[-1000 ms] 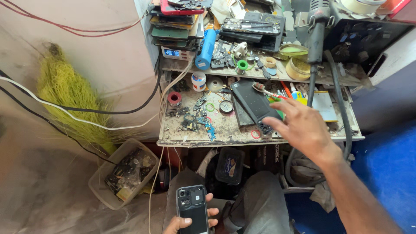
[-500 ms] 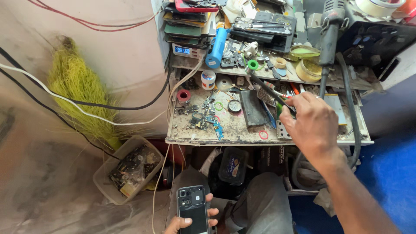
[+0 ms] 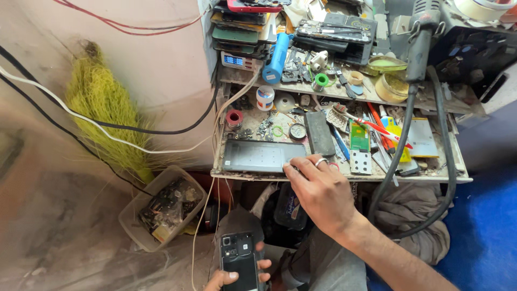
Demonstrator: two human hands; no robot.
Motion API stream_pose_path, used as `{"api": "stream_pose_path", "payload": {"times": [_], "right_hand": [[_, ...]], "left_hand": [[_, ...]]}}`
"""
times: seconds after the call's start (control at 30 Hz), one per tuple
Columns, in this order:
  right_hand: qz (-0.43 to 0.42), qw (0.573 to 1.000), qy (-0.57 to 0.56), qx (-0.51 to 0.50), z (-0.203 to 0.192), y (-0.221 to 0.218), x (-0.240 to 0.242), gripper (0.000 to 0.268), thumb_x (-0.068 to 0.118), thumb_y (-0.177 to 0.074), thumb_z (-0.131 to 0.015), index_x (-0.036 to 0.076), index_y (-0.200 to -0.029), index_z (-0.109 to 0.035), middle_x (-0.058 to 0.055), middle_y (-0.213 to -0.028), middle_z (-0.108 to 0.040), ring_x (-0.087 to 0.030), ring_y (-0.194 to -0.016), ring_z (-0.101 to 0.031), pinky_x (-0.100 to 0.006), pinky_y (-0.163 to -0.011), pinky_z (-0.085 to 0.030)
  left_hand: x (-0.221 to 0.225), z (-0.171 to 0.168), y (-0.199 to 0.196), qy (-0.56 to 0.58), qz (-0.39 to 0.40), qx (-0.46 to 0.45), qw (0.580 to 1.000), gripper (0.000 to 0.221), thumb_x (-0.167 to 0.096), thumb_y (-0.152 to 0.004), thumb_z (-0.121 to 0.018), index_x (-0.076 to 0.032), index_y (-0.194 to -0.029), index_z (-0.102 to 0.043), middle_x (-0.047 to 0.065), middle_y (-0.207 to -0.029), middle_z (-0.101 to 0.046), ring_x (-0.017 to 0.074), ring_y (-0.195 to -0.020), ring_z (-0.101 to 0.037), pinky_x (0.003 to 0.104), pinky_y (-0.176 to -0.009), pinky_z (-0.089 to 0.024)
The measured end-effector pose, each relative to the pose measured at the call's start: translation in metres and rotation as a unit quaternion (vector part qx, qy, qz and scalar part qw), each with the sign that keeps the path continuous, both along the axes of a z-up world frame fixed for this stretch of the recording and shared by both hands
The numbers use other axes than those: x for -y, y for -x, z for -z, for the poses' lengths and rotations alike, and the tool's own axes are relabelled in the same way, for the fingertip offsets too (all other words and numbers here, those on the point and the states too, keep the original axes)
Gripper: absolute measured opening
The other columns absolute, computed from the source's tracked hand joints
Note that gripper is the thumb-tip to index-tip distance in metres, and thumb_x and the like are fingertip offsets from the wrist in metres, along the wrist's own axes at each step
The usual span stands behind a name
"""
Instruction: The person connects a charging cable to a smartphone, then handles a disassembled phone chassis, connecting internal ribbon cables. They place the device on the workbench and later connect another phone to a charger, which powers on.
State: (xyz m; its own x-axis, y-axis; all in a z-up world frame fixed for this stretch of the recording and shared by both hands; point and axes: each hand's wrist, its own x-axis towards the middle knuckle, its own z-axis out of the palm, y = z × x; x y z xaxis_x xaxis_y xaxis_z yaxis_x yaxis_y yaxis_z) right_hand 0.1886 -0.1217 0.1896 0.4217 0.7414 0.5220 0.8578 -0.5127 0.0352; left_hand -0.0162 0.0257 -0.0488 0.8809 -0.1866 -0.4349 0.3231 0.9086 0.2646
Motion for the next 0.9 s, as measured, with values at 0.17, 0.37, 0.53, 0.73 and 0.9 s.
{"api": "stream_pose_path", "payload": {"times": [0.17, 0.37, 0.53, 0.73, 0.9], "right_hand": [[0.021, 0.998, -0.033, -0.043, 0.006, -0.002, 0.011, 0.024, 0.011, -0.085, -0.075, 0.003, -0.107, -0.072, -0.007, -0.104, -0.071, -0.026, -0.094, -0.067, -0.038, -0.078, -0.055], [0.269, 0.961, -0.009, -0.065, -0.009, -0.055, 0.081, 0.010, 0.014, -0.098, -0.071, 0.010, -0.105, -0.078, -0.012, -0.102, -0.075, -0.032, -0.092, -0.071, -0.042, -0.081, -0.057], [0.334, 0.926, -0.024, -0.174, -0.020, -0.079, 0.122, 0.016, 0.017, -0.099, -0.067, 0.012, -0.110, -0.079, -0.016, -0.101, -0.075, -0.035, -0.090, -0.072, -0.044, -0.082, -0.056], [0.327, 0.932, 0.088, -0.133, 0.002, -0.090, 0.121, 0.023, 0.023, -0.089, -0.071, 0.016, -0.108, -0.079, -0.013, -0.105, -0.075, -0.037, -0.091, -0.071, -0.049, -0.085, -0.056], [0.327, 0.928, 0.118, -0.134, 0.008, -0.096, 0.119, 0.022, 0.025, -0.088, -0.072, 0.015, -0.108, -0.076, -0.015, -0.104, -0.071, -0.041, -0.090, -0.069, -0.052, -0.083, -0.055]], "left_hand": [[0.001, 0.026, 0.004, 0.007, -0.011, 0.020, 1.000, 0.101, -0.009, -0.063, -0.055, -0.025, -0.158, -0.027, 0.022, -0.153, -0.052, 0.0460, -0.110, -0.068, 0.060, -0.091, -0.061], [0.003, 0.047, 0.001, 0.010, -0.036, -0.013, 0.999, 0.095, -0.010, -0.065, -0.055, -0.025, -0.157, -0.033, 0.027, -0.153, -0.051, 0.0509, -0.114, -0.067, 0.062, -0.089, -0.057], [0.002, 0.038, -0.012, 0.025, 0.002, 0.025, 0.999, 0.098, -0.010, -0.064, -0.055, -0.029, -0.157, -0.029, 0.023, -0.154, -0.049, 0.0495, -0.114, -0.065, 0.062, -0.089, -0.057], [0.009, 0.009, -0.009, 0.011, 0.008, 0.014, 1.000, 0.104, -0.011, -0.062, -0.056, -0.025, -0.160, -0.027, 0.022, -0.156, -0.050, 0.0463, -0.115, -0.066, 0.060, -0.096, -0.057], [0.007, -0.005, -0.010, -0.001, 0.000, 0.011, 1.000, 0.105, -0.013, -0.060, -0.055, -0.026, -0.160, -0.026, 0.023, -0.154, -0.051, 0.0450, -0.114, -0.066, 0.059, -0.096, -0.058]]}}
